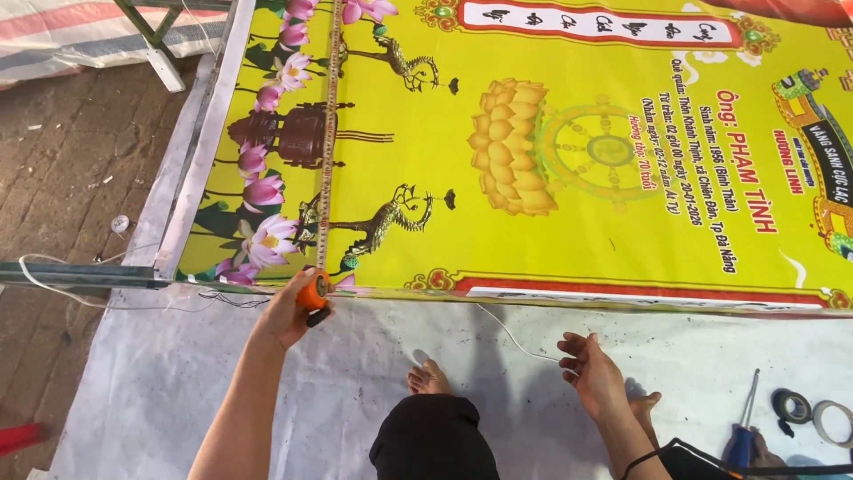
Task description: Measuring a large printed banner with a tape measure and using a screwdriver to adjust components along its edge.
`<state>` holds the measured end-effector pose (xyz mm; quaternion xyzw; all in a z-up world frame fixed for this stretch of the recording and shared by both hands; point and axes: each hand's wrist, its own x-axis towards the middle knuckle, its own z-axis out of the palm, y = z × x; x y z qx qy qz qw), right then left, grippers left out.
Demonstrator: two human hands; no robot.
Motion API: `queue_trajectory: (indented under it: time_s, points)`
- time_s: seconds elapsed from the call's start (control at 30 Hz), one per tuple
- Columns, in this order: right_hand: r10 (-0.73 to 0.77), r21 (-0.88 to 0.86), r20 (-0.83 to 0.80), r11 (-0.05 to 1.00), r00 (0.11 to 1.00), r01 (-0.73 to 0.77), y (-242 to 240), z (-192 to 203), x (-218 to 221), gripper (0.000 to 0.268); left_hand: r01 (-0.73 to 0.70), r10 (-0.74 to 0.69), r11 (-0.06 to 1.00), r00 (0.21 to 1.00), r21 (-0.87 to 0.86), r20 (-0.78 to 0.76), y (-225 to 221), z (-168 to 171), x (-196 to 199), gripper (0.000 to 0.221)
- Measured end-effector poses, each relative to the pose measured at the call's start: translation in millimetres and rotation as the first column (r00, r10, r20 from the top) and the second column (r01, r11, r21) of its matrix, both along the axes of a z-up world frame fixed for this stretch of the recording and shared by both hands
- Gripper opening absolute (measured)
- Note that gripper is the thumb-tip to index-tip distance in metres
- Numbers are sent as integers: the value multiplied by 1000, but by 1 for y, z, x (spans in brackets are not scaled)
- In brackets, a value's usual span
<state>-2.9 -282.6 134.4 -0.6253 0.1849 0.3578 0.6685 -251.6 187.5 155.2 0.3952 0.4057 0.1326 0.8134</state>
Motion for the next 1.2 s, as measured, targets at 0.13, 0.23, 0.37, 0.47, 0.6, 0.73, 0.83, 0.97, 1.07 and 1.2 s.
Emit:
queue_trajectory:
  time_s: [0.13, 0.23, 0.37, 0.47, 0.6, 0.73, 0.83, 0.97, 1.07, 1.2]
  points:
    - [-7, 25, -19, 1000, 1000, 8, -8, -13, 4, 53, -38, 37, 999, 997, -7, -71, 19, -12, -19, 53]
    - [-10, 30, -24, 999, 1000, 11, -12, -18, 4, 54, -51, 50, 999, 997, -4, -66, 32, -19, -31, 52]
    - [-7, 7, -26, 1000, 1000, 7, -11, -16, 5, 54, 2, 1, 999, 998, 40, -58, 45, -16, -46, 46]
    - [-13, 19, -20, 1000, 1000, 14, -16, -30, 8, 53, 0, 9, 998, 990, 61, -140, 49, -15, -56, 50]
    - [-20, -9, -29, 1000, 999, 20, -12, -21, 8, 51, -1, 10, 998, 991, 62, -133, 46, -22, -80, 49]
    - [-2, -4, -35, 1000, 999, 2, -13, -31, 8, 52, -39, 46, 998, 991, 55, -122, 46, -39, -102, 49]
    - [15, -18, -37, 1000, 999, -15, -8, -27, 4, 52, -43, 54, 995, 991, 87, -121, 43, -36, -102, 53]
    - [11, -4, -28, 1000, 1000, -11, -10, -37, 3, 51, -83, 93, 993, 989, 86, -117, 45, -28, -84, 53]
    - [19, -10, -18, 1000, 1000, -20, -14, -43, 4, 53, -114, 128, 990, 973, 85, -190, 48, -22, -70, 52]
    - [21, 0, -19, 1000, 1000, -21, -14, -42, 4, 53, -92, 116, 991, 949, 94, -292, 48, -9, -60, 56]
